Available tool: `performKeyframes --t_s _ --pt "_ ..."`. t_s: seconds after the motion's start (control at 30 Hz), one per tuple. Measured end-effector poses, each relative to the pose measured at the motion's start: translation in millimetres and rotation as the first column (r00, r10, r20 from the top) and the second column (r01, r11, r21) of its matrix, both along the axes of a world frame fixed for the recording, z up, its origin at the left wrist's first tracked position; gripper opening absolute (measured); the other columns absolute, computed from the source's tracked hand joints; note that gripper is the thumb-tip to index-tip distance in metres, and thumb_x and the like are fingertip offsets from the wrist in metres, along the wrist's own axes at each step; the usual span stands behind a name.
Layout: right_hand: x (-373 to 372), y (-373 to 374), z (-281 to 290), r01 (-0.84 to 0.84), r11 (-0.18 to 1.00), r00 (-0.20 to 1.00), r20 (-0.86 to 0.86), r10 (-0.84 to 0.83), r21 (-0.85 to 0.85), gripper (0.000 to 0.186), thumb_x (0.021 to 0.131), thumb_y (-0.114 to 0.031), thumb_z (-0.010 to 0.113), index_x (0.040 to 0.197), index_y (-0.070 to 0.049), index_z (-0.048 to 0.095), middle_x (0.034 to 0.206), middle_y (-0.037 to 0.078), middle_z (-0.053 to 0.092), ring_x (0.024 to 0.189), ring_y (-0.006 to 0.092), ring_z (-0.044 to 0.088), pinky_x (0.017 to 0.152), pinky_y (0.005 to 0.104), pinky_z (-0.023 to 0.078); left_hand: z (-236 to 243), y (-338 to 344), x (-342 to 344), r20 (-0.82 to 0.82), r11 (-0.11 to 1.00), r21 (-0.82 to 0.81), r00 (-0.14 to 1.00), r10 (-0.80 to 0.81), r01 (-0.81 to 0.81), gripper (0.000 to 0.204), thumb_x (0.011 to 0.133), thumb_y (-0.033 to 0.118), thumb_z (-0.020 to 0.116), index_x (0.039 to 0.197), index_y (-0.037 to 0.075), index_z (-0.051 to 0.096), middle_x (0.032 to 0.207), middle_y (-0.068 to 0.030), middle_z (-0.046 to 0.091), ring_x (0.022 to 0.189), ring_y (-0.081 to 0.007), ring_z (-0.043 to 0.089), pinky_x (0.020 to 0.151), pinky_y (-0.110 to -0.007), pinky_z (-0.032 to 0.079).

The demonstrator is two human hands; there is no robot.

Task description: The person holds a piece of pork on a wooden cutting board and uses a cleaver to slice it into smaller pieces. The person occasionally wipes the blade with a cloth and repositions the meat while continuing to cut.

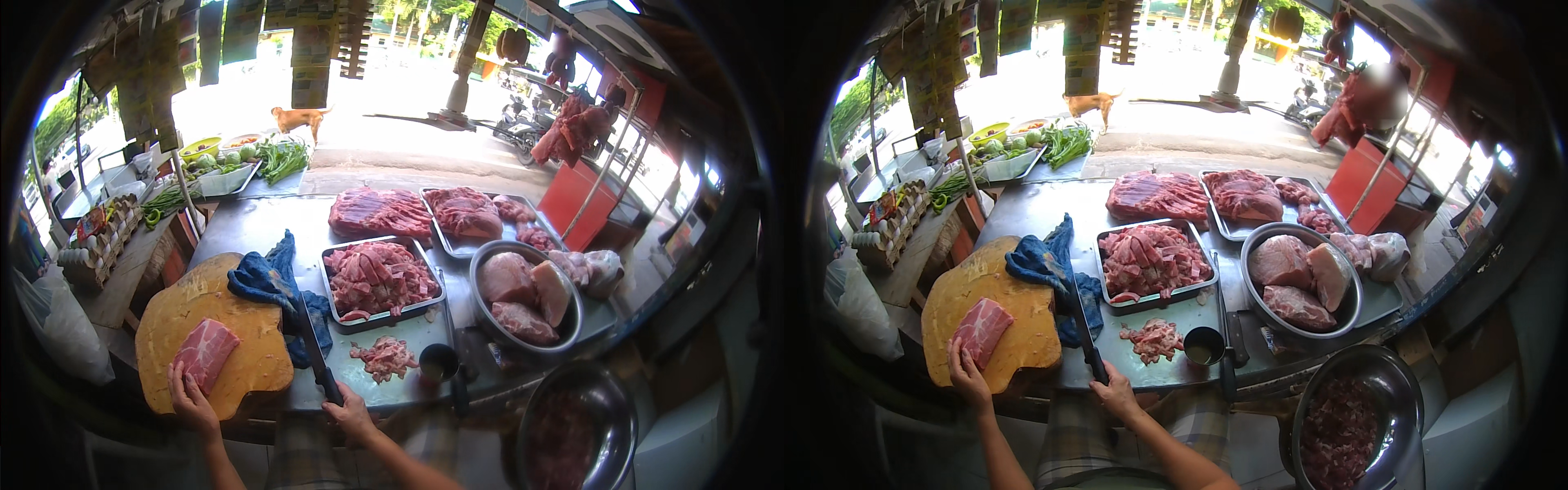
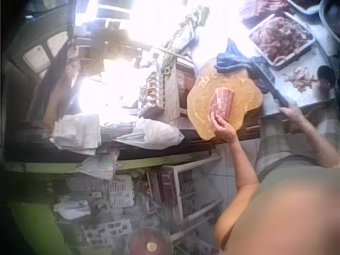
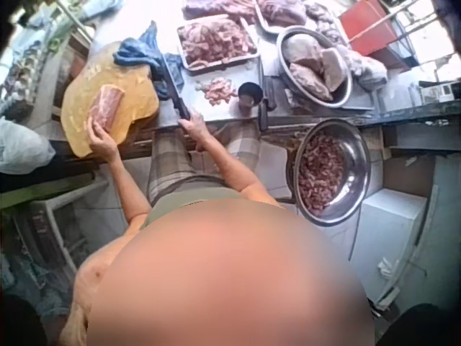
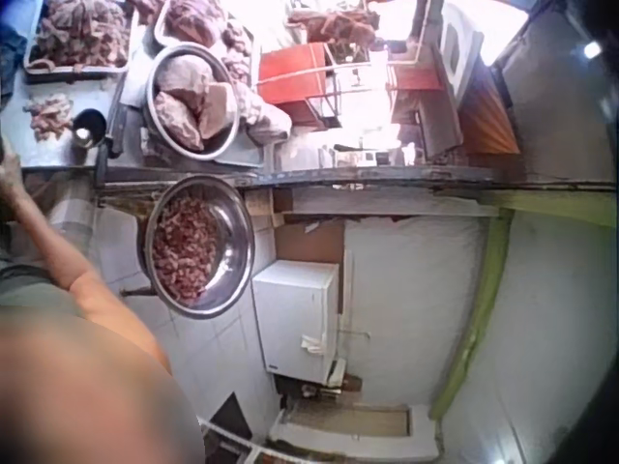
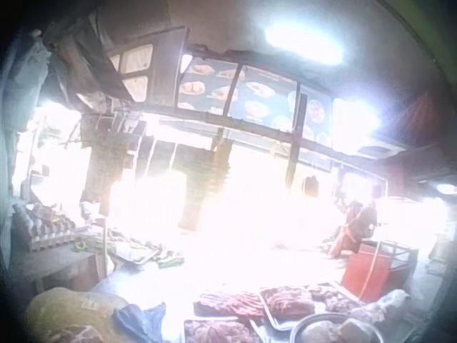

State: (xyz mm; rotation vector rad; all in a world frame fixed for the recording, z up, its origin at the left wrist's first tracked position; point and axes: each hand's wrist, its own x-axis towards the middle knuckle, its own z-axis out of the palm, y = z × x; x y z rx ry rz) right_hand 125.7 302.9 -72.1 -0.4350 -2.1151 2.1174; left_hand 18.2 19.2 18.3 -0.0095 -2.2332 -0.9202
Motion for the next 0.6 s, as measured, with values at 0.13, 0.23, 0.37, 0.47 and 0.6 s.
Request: performKeyframes --t_s 0.13,0.23,0.37,0.47,0.6 --pt "0 -1 -1 -0.006 0.999 1.0 0.003 0.006 -0.051 0.046 0.087 -0.013 0.069 0.132 -0.008 0.057 0.075 0.003 0.059 0.059 0.0096 0.054 0.055 0.0294 0.048 2 1 1 0.004 1.0 -0.005 1.0 0.0 0.0 0.029 0.102 0.011 0.05 0.125 -0.002 0.063 0.138 -0.0247 0.056 0.127 -0.0401 0.054 0.107 -0.045 0.041" --pt "0 1 4 0.022 0.998 0.999 0.025 -0.02 -0.066 0.047 0.087 -0.012 0.069 0.132 -0.007 0.056 0.075 0.005 0.06 0.058 0.0102 0.055 0.054 0.0297 0.049 6 8 0 -0.002 1.0 0.015 1.0 -0.012 0.012 0.028 0.101 0.011 0.051 0.123 -0.002 0.064 0.137 -0.0244 0.057 0.127 -0.0402 0.054 0.106 -0.045 0.042" --pt "5 2 16 -0.001 1.0 0.999 -0.032 0.001 0.001 0.043 0.082 -0.006 0.069 0.124 0.0 0.059 0.09 0.004 0.064 0.078 0.0112 0.059 0.07 0.0272 0.05 7 8 5 -0.062 1.0 0.016 0.998 0.025 -0.024 0.025 0.1 0.011 0.052 0.118 -0.001 0.066 0.131 -0.0251 0.06 0.123 -0.0414 0.056 0.105 -0.045 0.043" --pt "2 -1 26 -0.008 1.0 0.997 -0.073 0.006 -0.019 0.035 0.079 -0.002 0.066 0.114 0.0 0.062 0.085 0.003 0.062 0.072 0.0123 0.059 0.065 0.0266 0.051 9 7 7 -0.067 0.997 0.081 0.998 0.007 -0.002 0.025 0.097 0.007 0.053 0.117 0.002 0.066 0.13 -0.0256 0.06 0.123 -0.0413 0.057 0.105 -0.044 0.045" --pt "1 -3 34 -0.032 0.999 0.996 -0.087 0.028 -0.043 0.036 0.083 0.004 0.063 0.119 0.0 0.06 0.087 0.002 0.062 0.07 0.0095 0.058 0.06 0.0235 0.05 12 9 8 -0.055 0.996 0.089 0.998 0.014 -0.009 0.028 0.093 0.002 0.055 0.119 0.001 0.065 0.13 -0.0262 0.06 0.121 -0.0413 0.058 0.103 -0.044 0.046"
